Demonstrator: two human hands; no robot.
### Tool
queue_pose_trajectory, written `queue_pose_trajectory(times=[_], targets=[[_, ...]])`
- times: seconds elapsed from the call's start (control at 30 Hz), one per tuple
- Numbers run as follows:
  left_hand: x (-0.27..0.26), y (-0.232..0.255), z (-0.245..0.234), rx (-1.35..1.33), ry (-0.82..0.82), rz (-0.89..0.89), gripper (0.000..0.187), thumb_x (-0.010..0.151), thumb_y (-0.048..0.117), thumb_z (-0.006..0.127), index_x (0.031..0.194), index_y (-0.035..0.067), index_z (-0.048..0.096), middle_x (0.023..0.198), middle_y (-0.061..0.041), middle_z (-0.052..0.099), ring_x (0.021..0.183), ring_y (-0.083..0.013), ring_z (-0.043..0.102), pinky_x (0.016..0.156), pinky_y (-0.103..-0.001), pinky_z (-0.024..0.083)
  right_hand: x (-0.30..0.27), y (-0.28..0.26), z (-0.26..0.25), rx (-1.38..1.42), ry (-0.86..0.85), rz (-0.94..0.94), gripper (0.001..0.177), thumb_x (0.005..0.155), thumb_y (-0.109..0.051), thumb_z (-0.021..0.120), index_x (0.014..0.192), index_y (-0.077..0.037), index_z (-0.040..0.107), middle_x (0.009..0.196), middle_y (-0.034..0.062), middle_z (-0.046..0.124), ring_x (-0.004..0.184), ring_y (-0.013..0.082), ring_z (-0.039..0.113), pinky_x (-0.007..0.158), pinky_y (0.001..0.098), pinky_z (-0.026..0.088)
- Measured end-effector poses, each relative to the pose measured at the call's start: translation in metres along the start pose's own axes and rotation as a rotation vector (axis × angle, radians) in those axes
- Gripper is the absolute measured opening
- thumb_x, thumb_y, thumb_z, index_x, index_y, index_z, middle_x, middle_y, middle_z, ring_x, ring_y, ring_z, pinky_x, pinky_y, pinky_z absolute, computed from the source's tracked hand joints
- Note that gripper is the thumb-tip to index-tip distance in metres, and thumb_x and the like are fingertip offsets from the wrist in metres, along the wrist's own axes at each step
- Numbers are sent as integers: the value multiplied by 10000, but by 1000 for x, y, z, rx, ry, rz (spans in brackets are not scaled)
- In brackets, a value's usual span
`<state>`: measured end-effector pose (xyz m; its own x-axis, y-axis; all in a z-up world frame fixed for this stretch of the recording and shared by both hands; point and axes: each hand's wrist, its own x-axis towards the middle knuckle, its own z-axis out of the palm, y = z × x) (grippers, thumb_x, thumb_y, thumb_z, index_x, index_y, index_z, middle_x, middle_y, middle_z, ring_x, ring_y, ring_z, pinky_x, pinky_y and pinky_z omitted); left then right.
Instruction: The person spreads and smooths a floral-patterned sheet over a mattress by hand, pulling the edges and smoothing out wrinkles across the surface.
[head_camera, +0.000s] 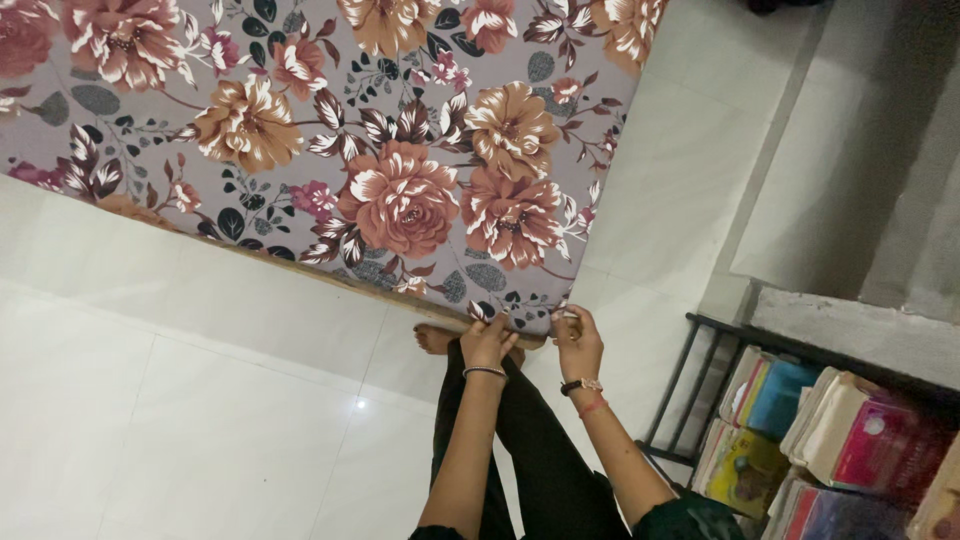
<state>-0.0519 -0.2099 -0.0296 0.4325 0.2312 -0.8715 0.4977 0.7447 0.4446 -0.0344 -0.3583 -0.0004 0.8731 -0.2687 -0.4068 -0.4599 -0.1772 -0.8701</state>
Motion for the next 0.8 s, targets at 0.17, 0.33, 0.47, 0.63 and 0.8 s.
queue_pose_trajectory(times=[0.17, 0.33, 0.47, 0.63, 0.8], targets=[[6, -10, -2, -44, 10, 40, 153, 878, 109, 765, 911, -7, 670, 844, -65, 652, 726, -159, 643, 691, -320, 616, 1, -6, 2, -38, 19, 144, 283, 884, -180, 778, 1088, 5, 711, 828, 62, 744, 684, 117, 695, 592, 254, 560], [-3, -4, 6, -24, 4, 21, 161, 870, 117, 771, 936, 31, 651, 852, -40, 645, 760, -142, 645, 718, -314, 617, 0, 6, 7, -19, 25, 198, 284, 859, -133, 798, 1094, 0, 710, 796, 57, 742, 667, 109, 681, 590, 253, 557], [-4, -4, 5, 37, 7, 58, 158, 875, 133, 759, 944, 20, 672, 855, -39, 662, 768, -144, 652, 707, -320, 599, 2, 24, 9, 95, 16, 120, 312, 858, -42, 771, 1141, 14, 653, 811, 68, 728, 671, 118, 684, 609, 256, 568], [12, -4, -10, -49, 65, 106, 161, 865, 117, 768, 928, 23, 654, 825, -33, 660, 727, -141, 628, 693, -319, 586, -5, 8, 11, 58, 49, 128, 464, 840, -17, 752, 1260, -37, 556, 809, 75, 735, 680, 124, 698, 638, 263, 558], [23, 16, -25, -165, 104, 249, 238, 913, 148, 781, 907, 54, 563, 780, -4, 610, 700, -114, 598, 675, -296, 567, -7, -5, 16, -167, 127, 115, 537, 805, -83, 818, 1278, -74, 565, 802, 48, 704, 708, 143, 683, 673, 284, 562]])
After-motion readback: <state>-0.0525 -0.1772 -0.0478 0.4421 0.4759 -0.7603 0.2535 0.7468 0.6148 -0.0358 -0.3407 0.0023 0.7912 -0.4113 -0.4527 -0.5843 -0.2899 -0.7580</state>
